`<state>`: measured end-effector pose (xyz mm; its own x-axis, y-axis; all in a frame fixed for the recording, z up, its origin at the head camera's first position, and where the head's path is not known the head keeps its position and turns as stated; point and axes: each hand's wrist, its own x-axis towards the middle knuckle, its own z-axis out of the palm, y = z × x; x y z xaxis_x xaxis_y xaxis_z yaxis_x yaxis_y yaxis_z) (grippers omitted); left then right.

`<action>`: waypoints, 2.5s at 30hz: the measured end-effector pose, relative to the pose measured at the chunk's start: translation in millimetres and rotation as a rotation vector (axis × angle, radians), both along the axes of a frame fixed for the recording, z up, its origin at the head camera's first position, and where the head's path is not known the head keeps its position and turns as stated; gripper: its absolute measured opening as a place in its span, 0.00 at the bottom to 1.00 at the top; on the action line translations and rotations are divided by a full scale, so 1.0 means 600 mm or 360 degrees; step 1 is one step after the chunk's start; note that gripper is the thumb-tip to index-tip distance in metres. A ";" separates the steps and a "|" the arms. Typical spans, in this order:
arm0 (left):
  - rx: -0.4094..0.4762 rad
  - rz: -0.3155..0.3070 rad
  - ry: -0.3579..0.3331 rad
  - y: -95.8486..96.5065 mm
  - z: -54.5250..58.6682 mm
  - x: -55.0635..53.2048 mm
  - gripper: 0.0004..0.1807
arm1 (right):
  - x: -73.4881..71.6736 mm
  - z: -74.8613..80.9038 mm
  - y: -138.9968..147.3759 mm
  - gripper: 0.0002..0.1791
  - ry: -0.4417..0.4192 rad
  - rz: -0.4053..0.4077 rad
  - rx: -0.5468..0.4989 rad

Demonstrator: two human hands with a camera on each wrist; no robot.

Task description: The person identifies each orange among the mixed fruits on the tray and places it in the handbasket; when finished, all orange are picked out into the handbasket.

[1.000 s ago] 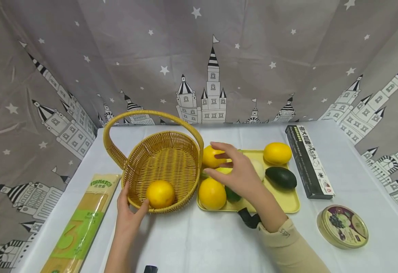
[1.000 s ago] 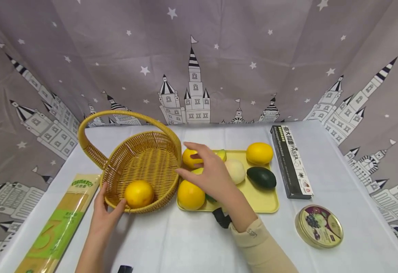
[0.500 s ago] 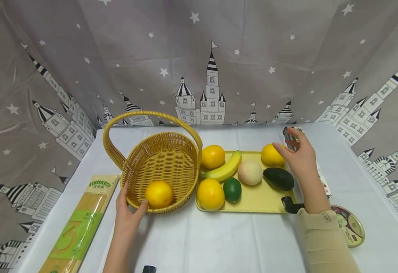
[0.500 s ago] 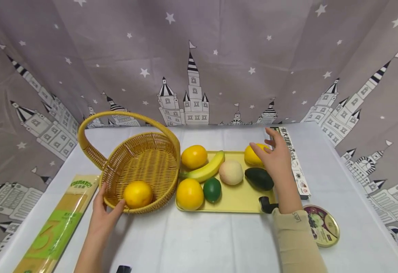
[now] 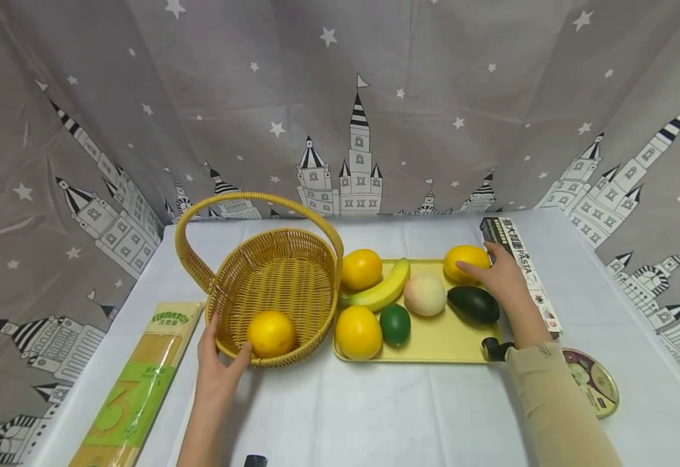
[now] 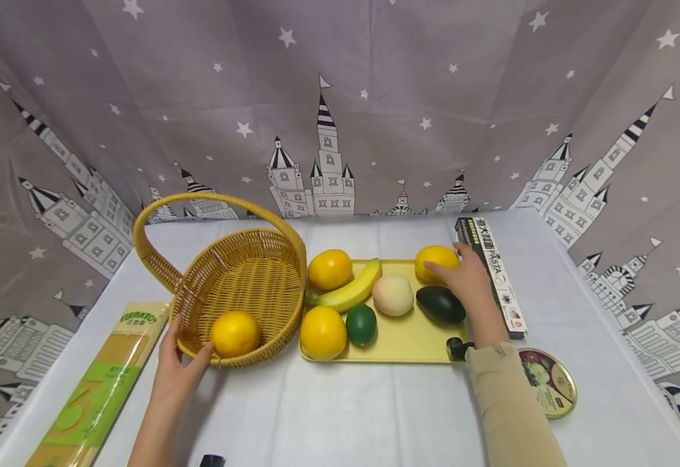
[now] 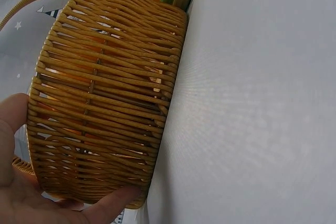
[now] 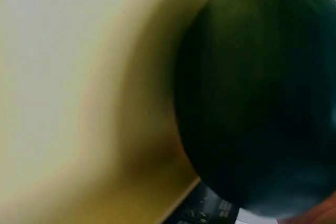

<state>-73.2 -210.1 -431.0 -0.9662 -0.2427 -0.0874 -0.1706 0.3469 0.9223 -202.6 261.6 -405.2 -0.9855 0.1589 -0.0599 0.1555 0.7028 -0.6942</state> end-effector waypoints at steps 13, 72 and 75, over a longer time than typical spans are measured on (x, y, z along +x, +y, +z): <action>-0.0010 -0.0016 -0.0002 -0.002 0.002 0.004 0.47 | -0.005 -0.014 -0.016 0.53 0.0019 0.0015 0.0112; -0.0051 0.0004 -0.0004 0.001 0.003 0.000 0.46 | 0.108 0.069 -0.362 0.45 0.0269 0.1010 -0.0358; -0.0054 0.0004 -0.0001 0.001 0.004 0.000 0.46 | 0.096 0.066 -0.390 0.45 0.0278 0.1015 -0.0379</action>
<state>-73.3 -209.3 -428.8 -0.9655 -0.2479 -0.0798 -0.1722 0.3777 0.9098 -144.8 27.4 -365.9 -0.8803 -0.4513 0.1465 -0.3645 0.4455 -0.8177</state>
